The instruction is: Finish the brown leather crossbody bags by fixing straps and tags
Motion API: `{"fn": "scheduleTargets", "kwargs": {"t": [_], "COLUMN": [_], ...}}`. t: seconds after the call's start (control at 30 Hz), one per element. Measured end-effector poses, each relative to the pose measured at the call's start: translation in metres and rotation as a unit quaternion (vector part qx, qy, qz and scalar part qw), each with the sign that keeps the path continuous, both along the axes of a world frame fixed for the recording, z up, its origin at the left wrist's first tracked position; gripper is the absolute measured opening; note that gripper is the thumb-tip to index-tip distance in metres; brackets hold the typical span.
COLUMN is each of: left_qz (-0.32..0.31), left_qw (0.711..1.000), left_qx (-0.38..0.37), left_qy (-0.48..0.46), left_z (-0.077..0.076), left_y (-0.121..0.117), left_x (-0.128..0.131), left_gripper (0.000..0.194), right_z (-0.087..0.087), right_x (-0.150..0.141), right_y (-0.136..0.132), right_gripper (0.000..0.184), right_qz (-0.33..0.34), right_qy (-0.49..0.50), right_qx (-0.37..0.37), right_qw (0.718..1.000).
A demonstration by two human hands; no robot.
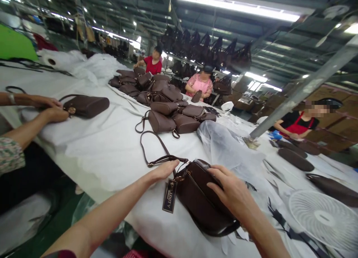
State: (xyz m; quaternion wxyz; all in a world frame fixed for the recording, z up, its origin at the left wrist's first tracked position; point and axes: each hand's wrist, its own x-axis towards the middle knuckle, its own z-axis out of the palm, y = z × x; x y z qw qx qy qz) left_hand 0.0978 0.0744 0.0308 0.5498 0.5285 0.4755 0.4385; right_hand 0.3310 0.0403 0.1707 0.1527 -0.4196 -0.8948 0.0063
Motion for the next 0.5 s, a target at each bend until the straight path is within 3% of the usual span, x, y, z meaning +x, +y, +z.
{"fn": "scheduleTargets", "kwargs": {"t": [0.07,0.13,0.27,0.33,0.4,0.5], "left_qz": [0.020,0.013,-0.038,-0.097,-0.181,-0.322], "left_qw": [0.991,0.968,0.924,0.936,0.952,0.940], "left_qx": [-0.085,-0.131,-0.083,-0.034,0.019,0.078], "left_qy": [-0.100,-0.214,-0.371,-0.337,-0.247,-0.077], "left_z": [0.001,0.015,0.078,0.113,0.143,0.172], "left_y": [0.016,0.032,0.051,0.053,0.051,0.046], "left_x": [0.004,0.004,-0.004,-0.006,-0.004,0.005], "left_gripper": [0.049,0.044,0.025,0.026,0.029,0.027], "right_z": [-0.005,-0.008,-0.003,0.008,0.023,0.051], "right_x": [0.000,0.001,0.001,0.002,0.001,-0.011], "right_y": [0.001,0.000,0.001,0.008,0.019,0.040], "right_gripper": [0.019,0.018,0.016,0.016,0.030,0.057], "right_qz": [0.007,0.008,0.011,-0.012,-0.052,-0.050], "right_qy": [0.012,0.032,0.053,0.079,0.151,0.241], "right_qx": [0.009,0.011,-0.035,-0.082,-0.138,-0.179], "right_qw": [1.000,0.999,0.998,0.993,0.977,0.952]}}
